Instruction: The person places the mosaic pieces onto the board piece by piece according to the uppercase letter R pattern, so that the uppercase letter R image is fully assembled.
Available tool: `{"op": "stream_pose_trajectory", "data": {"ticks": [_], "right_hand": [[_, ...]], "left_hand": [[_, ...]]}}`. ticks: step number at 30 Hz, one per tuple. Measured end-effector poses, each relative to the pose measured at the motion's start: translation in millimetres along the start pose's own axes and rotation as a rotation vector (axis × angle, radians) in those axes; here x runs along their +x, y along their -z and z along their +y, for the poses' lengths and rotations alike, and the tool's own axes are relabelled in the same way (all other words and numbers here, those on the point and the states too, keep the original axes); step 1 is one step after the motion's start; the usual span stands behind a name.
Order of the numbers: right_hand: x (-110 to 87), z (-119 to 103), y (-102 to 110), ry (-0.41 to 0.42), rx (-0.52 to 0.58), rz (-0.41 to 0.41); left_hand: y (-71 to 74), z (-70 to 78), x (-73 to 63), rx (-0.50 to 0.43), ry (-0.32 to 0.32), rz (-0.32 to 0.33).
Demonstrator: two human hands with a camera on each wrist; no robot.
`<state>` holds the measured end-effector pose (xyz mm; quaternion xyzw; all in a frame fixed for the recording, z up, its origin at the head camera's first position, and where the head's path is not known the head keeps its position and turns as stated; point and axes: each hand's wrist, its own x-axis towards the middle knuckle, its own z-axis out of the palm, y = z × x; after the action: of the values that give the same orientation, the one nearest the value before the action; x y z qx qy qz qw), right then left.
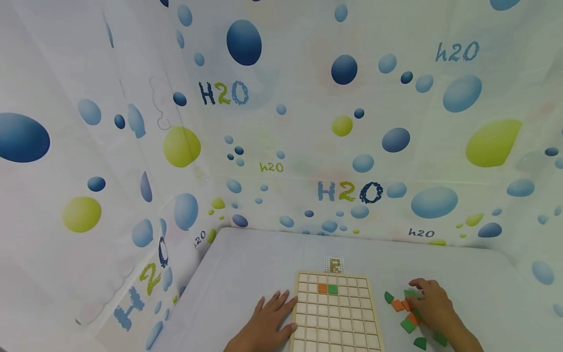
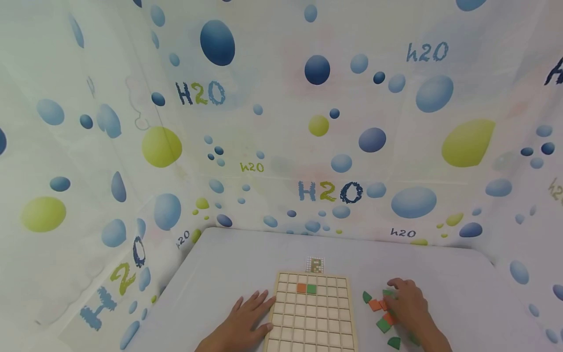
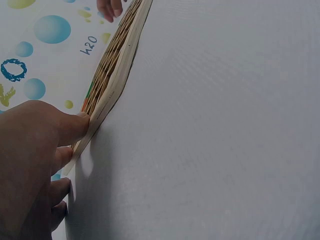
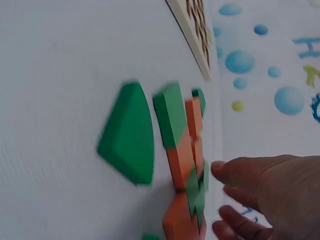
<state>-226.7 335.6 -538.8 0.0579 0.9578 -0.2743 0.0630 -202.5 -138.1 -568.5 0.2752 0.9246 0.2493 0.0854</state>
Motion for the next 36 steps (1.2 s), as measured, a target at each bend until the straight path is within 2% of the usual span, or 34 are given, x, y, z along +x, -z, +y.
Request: {"op": "stream_pose_trajectory", "data": {"ticks": [6, 10, 16, 21, 26, 36], "right_hand": [[1.3, 37, 14, -0.071, -0.005, -0.064], [6.3, 47, 16, -0.075, 0.003, -0.092], [9.6, 47, 14, -0.059, 0.004, -0.053], [8.8, 49, 14, -0.034, 0.053, -0.055], [11.8, 52, 12, 0.018, 0.077, -0.040], [26.1, 41, 4, 0.060, 0.117, -0.007]], "left_hand": [[7.4, 7.3, -1.6, -0.013, 0.018, -0.029], [8.0, 8.6, -3.3, 0.007, 0.031, -0.035], [6.9, 6.8, -2.9, 0.008, 0.028, -0.037], [4.3, 3.3, -0.7, -0.003, 0.034, -0.038], [-2.1, -2.9, 1.6, -0.013, 0.016, -0.006], [2.3, 1.6, -2.3, -0.004, -0.032, 0.008]]}}
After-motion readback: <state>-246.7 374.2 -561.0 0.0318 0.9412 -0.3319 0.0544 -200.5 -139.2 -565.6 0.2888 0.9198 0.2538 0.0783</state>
